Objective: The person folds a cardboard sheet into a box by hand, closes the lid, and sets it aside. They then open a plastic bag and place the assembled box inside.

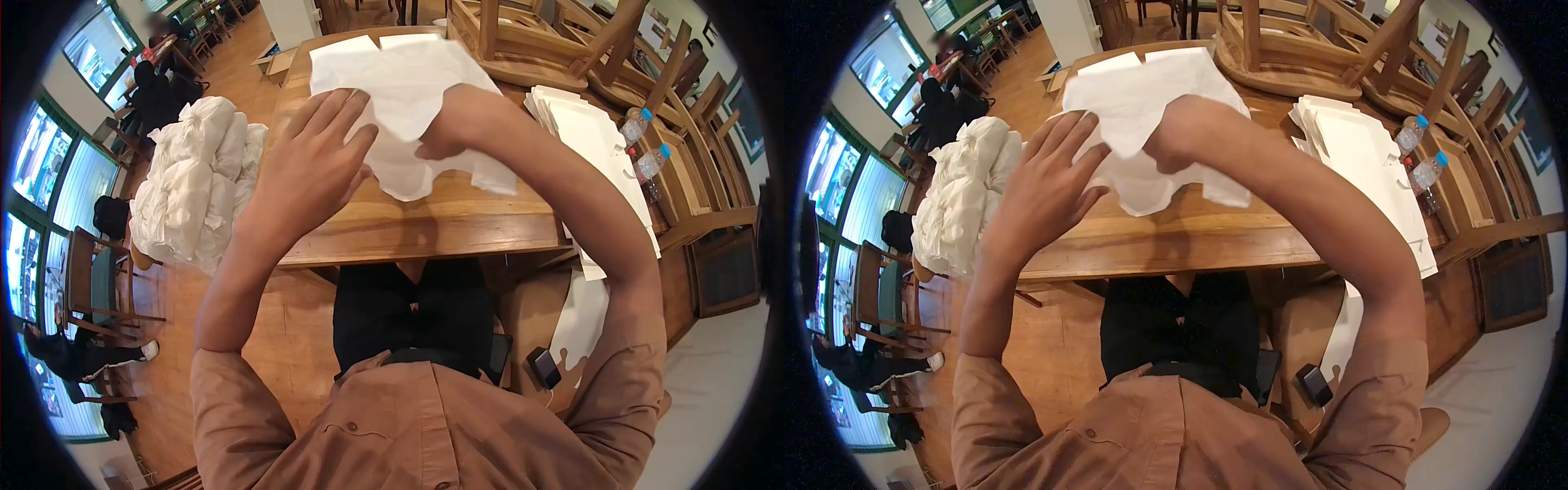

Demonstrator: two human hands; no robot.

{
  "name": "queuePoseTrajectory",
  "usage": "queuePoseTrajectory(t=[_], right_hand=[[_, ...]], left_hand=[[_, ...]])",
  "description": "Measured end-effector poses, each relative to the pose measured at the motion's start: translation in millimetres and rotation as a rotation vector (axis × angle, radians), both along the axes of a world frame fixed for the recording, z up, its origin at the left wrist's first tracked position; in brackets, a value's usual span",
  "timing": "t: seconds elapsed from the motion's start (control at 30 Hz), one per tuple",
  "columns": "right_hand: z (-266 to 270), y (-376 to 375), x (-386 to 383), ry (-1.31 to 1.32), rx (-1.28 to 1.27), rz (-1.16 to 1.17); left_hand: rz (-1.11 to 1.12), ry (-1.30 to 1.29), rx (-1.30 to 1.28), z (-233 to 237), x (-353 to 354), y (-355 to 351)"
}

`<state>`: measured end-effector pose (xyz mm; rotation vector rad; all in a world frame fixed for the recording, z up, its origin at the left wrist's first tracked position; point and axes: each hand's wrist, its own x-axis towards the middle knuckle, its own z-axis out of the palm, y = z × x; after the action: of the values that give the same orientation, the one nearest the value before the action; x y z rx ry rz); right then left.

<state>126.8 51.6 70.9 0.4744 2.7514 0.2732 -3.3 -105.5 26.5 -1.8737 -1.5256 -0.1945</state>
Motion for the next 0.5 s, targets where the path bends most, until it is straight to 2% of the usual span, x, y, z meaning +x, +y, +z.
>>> queuePoseTrajectory(t=[0.13,0.3,0.37,0.43,0.5], right_hand=[[-16.0,-13.0,4.3,0.192,0.024,0.169],[-24.0,-13.9,3.1,0.259,-0.038,0.164],[-35.3,-4.6,-1.2,0.29,-0.051,0.182],[-48.9,6.8,-7.9,0.223,-0.02,0.279],[-58.0,13.3,-16.9,0.143,-0.014,0.294]], left_hand=[[-0.048,-0.069,0.048,-13.8,-17.7,-17.0],[-0.073,-0.126,0.165,-39.6,-28.1,-23.2],[0.056,-0.371,0.343,-56.7,-24.0,-21.6],[0.078,-0.439,0.346,-80.2,-29.6,-16.4],[0.172,-1.062,0.245,-97.5,-26.6,-12.3]])
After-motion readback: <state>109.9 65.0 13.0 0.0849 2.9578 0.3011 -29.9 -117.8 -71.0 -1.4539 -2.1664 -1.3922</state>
